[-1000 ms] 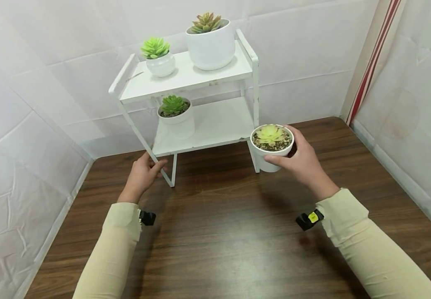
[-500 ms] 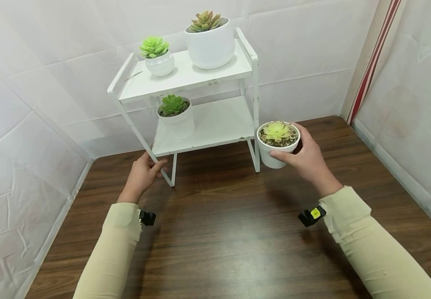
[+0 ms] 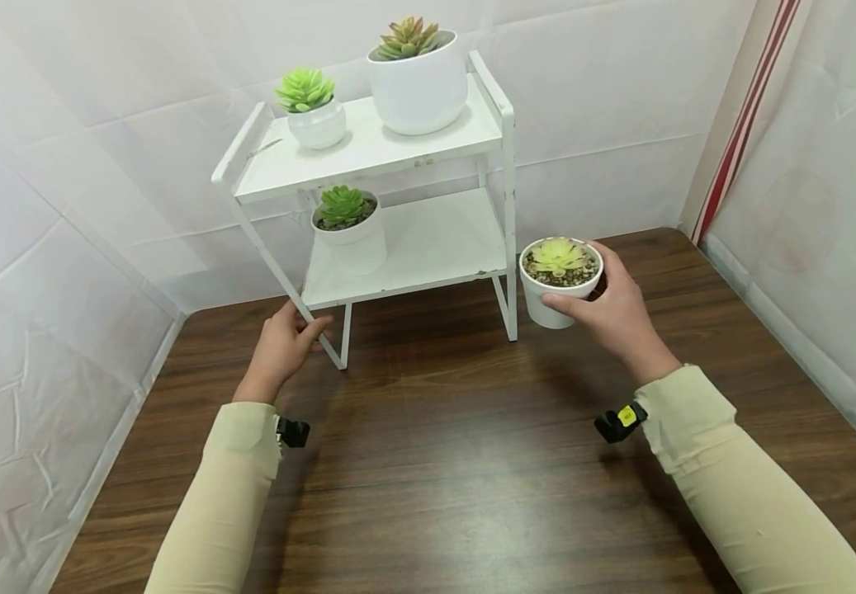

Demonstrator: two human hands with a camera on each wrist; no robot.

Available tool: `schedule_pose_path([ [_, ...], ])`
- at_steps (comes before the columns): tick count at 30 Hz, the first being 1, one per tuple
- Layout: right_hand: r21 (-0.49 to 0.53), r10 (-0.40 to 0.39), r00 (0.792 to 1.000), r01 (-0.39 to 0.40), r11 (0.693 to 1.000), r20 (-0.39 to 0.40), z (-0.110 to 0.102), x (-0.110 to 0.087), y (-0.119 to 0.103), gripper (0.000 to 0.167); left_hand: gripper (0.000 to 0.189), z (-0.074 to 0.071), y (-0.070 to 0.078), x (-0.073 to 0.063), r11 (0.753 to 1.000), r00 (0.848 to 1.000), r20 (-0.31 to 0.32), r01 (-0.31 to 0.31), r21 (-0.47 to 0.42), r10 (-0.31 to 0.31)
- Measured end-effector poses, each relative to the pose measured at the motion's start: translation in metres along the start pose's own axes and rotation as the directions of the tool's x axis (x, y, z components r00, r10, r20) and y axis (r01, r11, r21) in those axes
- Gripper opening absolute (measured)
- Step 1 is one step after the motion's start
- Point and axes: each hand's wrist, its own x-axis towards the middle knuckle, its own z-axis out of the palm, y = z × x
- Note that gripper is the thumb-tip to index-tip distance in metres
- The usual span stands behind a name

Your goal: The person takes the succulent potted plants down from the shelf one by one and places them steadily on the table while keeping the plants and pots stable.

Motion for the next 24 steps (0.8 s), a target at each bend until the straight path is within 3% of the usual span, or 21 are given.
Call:
schedule_pose_path([
  [24,-0.114,0.050,0.998,-0.055,0.992,-0.044,0.006,0.011,0.020,0.094,0.033,0.000,0.000,0.001,1.000,1.000,-0.004,0.001,-0.004,-0.001],
])
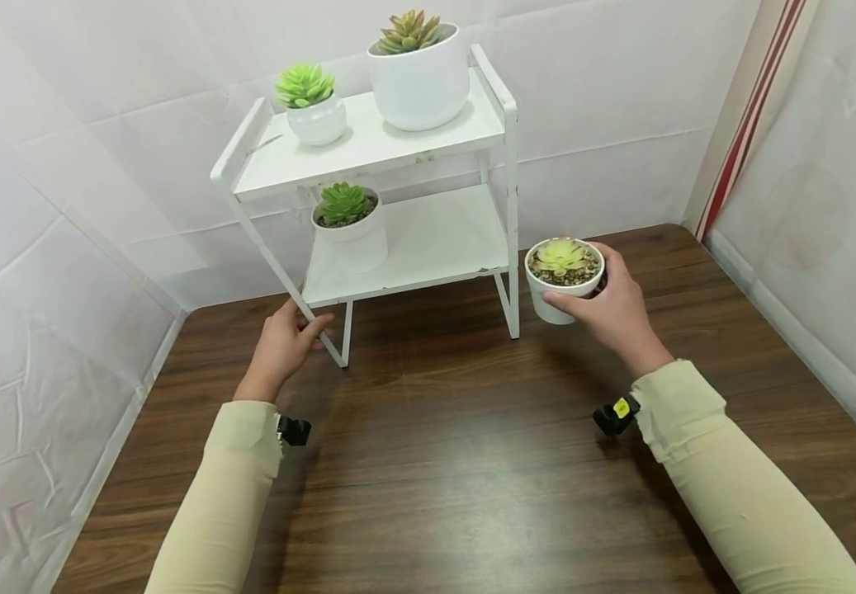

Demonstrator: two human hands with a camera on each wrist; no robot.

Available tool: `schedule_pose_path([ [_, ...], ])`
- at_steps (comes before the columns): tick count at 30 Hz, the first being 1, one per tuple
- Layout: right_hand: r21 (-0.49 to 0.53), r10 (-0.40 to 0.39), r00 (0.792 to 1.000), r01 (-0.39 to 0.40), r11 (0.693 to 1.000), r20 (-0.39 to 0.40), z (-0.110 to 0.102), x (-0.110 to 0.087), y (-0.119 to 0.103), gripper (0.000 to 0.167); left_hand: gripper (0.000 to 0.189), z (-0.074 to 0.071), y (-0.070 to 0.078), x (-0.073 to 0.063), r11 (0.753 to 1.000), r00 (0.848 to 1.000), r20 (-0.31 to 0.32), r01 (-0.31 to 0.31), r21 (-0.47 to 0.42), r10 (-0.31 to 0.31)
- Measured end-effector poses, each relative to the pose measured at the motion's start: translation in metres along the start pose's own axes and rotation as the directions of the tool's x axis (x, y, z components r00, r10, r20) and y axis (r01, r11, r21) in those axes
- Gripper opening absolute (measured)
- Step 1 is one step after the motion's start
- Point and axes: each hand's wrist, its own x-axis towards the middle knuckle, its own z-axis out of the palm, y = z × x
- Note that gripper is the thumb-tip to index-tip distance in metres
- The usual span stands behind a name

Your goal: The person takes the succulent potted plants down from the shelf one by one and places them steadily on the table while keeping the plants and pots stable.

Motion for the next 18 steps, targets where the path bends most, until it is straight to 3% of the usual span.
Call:
schedule_pose_path([
  [18,-0.034,0.049,0.999,-0.048,0.998,0.015,0.008,0.004,0.017,0.108,0.037,0.000,0.001,-0.001,0.999,0.999,0.018,0.028,-0.033,-0.028],
])
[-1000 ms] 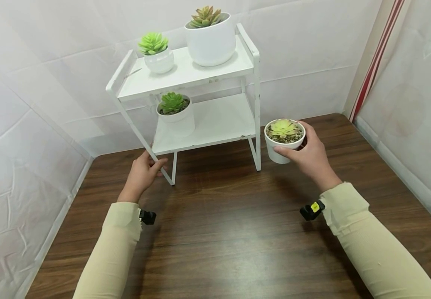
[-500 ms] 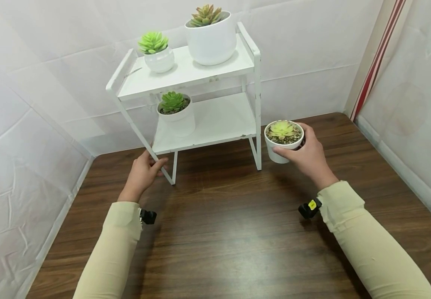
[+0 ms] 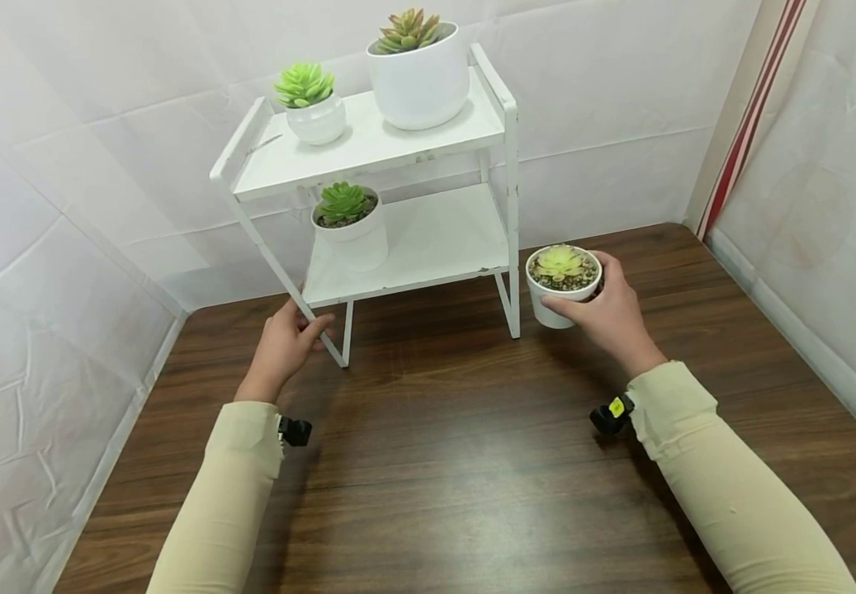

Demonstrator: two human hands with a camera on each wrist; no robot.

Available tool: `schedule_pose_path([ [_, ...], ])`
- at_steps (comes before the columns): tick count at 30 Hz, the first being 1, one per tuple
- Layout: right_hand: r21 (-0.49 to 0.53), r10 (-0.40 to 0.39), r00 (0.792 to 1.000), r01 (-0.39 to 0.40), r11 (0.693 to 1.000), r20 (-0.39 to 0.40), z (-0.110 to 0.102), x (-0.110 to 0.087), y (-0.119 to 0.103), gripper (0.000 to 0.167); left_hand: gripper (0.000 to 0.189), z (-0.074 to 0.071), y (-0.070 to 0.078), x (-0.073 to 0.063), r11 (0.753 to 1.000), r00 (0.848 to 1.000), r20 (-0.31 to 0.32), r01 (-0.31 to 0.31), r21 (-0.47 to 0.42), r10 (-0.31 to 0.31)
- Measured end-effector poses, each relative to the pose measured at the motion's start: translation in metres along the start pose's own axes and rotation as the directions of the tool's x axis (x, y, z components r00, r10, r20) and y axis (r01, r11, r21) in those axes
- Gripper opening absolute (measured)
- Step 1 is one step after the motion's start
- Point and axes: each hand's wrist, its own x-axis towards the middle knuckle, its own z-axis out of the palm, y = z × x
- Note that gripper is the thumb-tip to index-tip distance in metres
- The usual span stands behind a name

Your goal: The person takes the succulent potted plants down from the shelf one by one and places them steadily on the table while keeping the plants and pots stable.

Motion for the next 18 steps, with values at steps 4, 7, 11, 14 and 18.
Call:
schedule_pose_path([
  [4,-0.003,0.015,1.000,-0.015,1.000,0.016,0.002,0.000,0.001,0.110,0.036,0.001,-0.001,0.000,1.000,1.000,-0.002,0.002,0.000,-0.002],
  [7,0.002,0.023,0.999,-0.023,1.000,0.026,0.003,0.000,0.002,0.112,0.035,0.001,-0.001,0.000,1.000,1.000,-0.003,0.002,-0.002,-0.002],
  [11,0.018,0.027,0.999,-0.028,0.999,0.042,0.005,0.001,0.004,0.112,0.034,0.001,-0.001,0.000,1.000,1.000,-0.004,0.000,-0.001,0.000],
  [14,0.023,0.022,0.998,-0.024,0.999,0.064,0.008,0.001,0.007,0.111,0.034,0.001,-0.001,0.000,1.000,1.000,-0.003,-0.001,-0.001,0.001],
  [18,0.010,0.016,0.996,-0.016,1.000,0.086,0.011,0.000,0.009,0.110,0.036,0.001,-0.002,0.001,1.000,1.000,0.000,-0.001,-0.004,0.001],
])
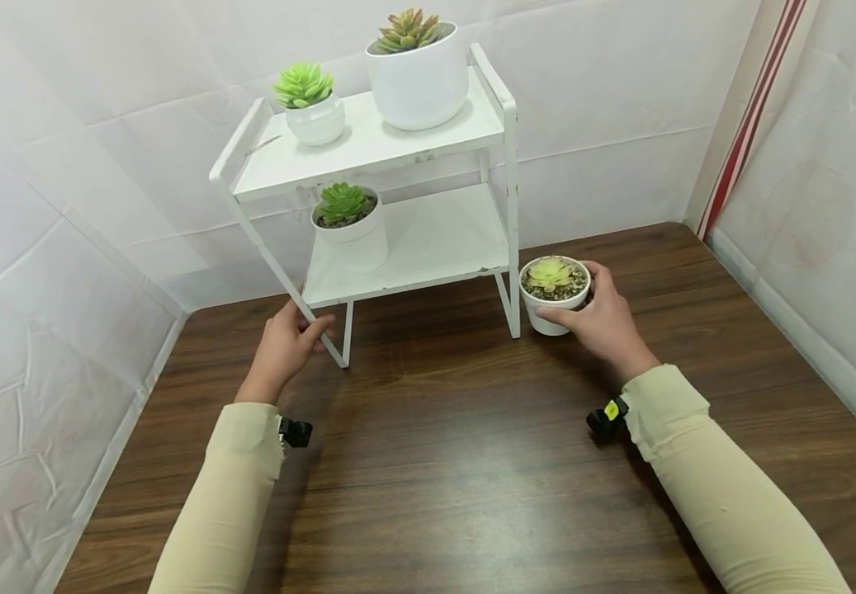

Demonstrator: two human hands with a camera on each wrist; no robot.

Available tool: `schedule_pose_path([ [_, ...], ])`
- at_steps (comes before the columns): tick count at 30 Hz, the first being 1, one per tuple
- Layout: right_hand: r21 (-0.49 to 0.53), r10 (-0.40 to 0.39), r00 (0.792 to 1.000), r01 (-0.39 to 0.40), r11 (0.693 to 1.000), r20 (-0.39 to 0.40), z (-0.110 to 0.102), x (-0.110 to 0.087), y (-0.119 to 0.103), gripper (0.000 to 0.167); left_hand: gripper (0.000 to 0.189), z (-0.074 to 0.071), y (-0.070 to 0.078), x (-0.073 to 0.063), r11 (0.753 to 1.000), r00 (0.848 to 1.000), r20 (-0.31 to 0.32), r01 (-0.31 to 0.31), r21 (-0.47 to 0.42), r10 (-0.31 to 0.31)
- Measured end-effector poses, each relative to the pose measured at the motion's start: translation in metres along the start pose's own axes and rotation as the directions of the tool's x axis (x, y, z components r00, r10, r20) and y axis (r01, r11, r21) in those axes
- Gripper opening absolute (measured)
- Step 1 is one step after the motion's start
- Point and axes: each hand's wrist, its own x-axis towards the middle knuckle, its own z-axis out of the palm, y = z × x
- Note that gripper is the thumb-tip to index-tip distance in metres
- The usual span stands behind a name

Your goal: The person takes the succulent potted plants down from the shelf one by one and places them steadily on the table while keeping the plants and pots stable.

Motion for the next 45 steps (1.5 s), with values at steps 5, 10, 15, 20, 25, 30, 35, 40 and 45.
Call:
schedule_pose_path([
  [5,0.002,0.009,1.000,-0.009,1.000,0.001,0.002,0.000,0.001,0.110,0.039,0.000,0.000,0.000,1.000,1.000,0.004,0.004,0.000,-0.004],
  [10,0.007,0.030,1.000,-0.030,1.000,0.002,0.003,0.001,0.003,0.112,0.039,0.000,0.001,0.000,1.000,1.000,0.009,0.017,-0.004,-0.017],
  [15,0.011,0.041,0.999,-0.041,0.999,0.004,0.005,0.002,0.006,0.113,0.037,0.000,0.000,0.000,1.000,1.000,0.007,0.017,0.000,-0.017],
  [20,0.036,0.044,0.999,-0.044,0.998,0.010,0.007,0.003,0.012,0.115,0.034,0.001,-0.001,-0.001,1.000,1.000,0.008,0.021,-0.003,-0.021],
  [25,0.047,0.061,0.998,-0.062,0.997,0.018,0.008,0.003,0.019,0.116,0.036,0.002,0.000,-0.001,1.000,1.000,0.011,0.027,-0.003,-0.027],
  [30,0.061,0.055,0.998,-0.056,0.997,0.014,0.010,0.004,0.020,0.116,0.038,0.001,0.001,-0.001,1.000,1.000,0.011,0.026,-0.003,-0.026],
  [35,0.079,0.037,0.999,-0.039,0.996,0.039,0.007,0.003,0.020,0.113,0.040,-0.001,0.001,-0.001,1.000,1.000,0.014,0.027,0.003,-0.027],
  [40,0.033,0.021,0.998,-0.023,0.999,0.067,0.003,0.002,0.020,0.112,0.041,-0.002,0.002,-0.001,0.999,0.999,0.010,0.034,0.004,-0.034],
  [45,-0.014,0.040,0.995,-0.039,0.999,0.089,0.001,0.000,0.021,0.114,0.047,-0.001,0.003,-0.002,0.999,0.999,0.023,0.048,-0.008,-0.048],
])
